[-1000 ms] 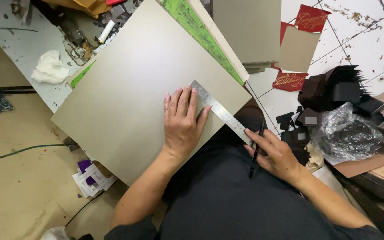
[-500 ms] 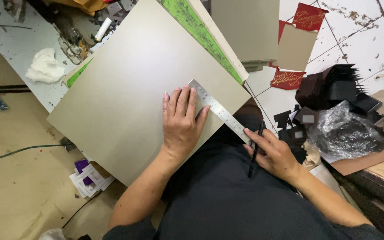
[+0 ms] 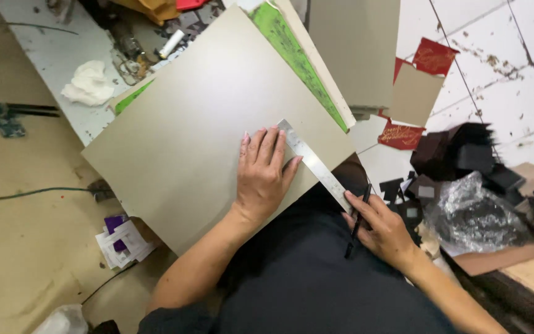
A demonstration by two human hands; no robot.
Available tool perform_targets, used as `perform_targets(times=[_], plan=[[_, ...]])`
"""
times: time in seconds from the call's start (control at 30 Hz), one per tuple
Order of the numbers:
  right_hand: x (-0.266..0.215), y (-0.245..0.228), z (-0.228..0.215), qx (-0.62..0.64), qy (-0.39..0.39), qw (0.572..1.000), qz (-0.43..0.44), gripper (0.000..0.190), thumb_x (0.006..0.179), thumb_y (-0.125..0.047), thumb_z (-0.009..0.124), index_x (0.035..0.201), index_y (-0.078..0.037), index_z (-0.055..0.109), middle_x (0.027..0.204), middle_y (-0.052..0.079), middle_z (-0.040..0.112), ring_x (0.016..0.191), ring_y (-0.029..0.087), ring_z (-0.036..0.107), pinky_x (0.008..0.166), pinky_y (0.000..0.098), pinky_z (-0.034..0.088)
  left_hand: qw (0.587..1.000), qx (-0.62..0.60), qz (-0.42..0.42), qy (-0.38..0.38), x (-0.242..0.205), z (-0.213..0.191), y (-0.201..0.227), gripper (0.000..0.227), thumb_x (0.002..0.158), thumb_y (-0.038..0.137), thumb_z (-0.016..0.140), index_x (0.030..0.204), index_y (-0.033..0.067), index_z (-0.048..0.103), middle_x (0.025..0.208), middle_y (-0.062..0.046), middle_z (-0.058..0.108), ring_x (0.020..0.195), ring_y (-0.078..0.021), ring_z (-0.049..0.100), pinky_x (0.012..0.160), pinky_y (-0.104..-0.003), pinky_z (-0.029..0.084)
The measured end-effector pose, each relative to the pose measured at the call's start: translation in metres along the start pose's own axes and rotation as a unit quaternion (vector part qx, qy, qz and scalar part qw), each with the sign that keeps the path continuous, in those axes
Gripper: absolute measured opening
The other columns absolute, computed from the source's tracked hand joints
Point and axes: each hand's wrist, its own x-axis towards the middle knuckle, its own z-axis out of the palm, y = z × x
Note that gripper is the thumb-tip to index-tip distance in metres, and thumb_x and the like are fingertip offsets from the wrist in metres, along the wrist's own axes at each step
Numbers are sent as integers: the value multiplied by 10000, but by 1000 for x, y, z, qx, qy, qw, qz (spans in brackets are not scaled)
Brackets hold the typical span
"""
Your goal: Measuring and marking material sheets with a ruler and pen, then stacking them on a workbench.
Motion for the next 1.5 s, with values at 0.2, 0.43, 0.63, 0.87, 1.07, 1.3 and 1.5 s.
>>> perform_targets(times=[0.2,0.43,0.63,0.87,1.07,1.3,1.5], plan=[[23,-14,-35,15,-55,997,-52,514,918,-131,765,1389,-11,597,901,82,559,727,170,524,684,277,451,982,-131,-41,-132,-10,-90,-11,542,954,314,746,1348,-19,583,1471,-241,528,1373,-445,491,1147,-555,428],[64,-4,-16,92,-209,945,-235,494,1049,-218,469,1485,14,468,902,157,531,661,278,536,552,352,463,931,-255,-257,-54,-97,-130,18,372,946,287,725,1239,62,687,1150,-115,772,946,-232,751,809,-378,616],[120,-79,13,87,-194,862,-460,475,997,-98,709,1422,7,525,1012,146,639,775,231,653,662,356,546,711,-425,-520,210,-146,-137,36,144,958,185,712,992,71,629,917,-96,792,760,-176,795,663,-255,619],[151,-51,38,46,-213,845,-489,375,980,-165,503,1292,-54,679,951,172,635,789,351,662,664,431,556,670,-409,-492,376,-203,-137,18,242,955,2,705,1152,-69,583,843,-184,751,712,-240,778,635,-364,667],[155,-32,64,24,-242,864,-440,449,870,-153,600,1313,-126,665,1044,133,609,905,343,606,820,440,489,766,-176,-549,285,-213,-124,19,252,933,175,814,1100,0,744,815,-110,676,710,-172,668,576,-304,557],[147,-18,62,-5,-240,892,-383,462,846,-166,592,1293,-210,699,1030,75,590,966,308,568,867,409,438,773,-109,-555,286,-211,-116,25,305,874,184,879,1075,9,731,831,-108,646,729,-229,679,595,-315,580],[145,-14,60,-4,-237,897,-374,491,840,-204,566,1310,-232,707,1037,85,587,957,313,550,886,412,410,793,-78,-518,311,-206,-115,26,255,861,128,888,1034,10,741,851,-75,655,766,-220,689,650,-309,582]])
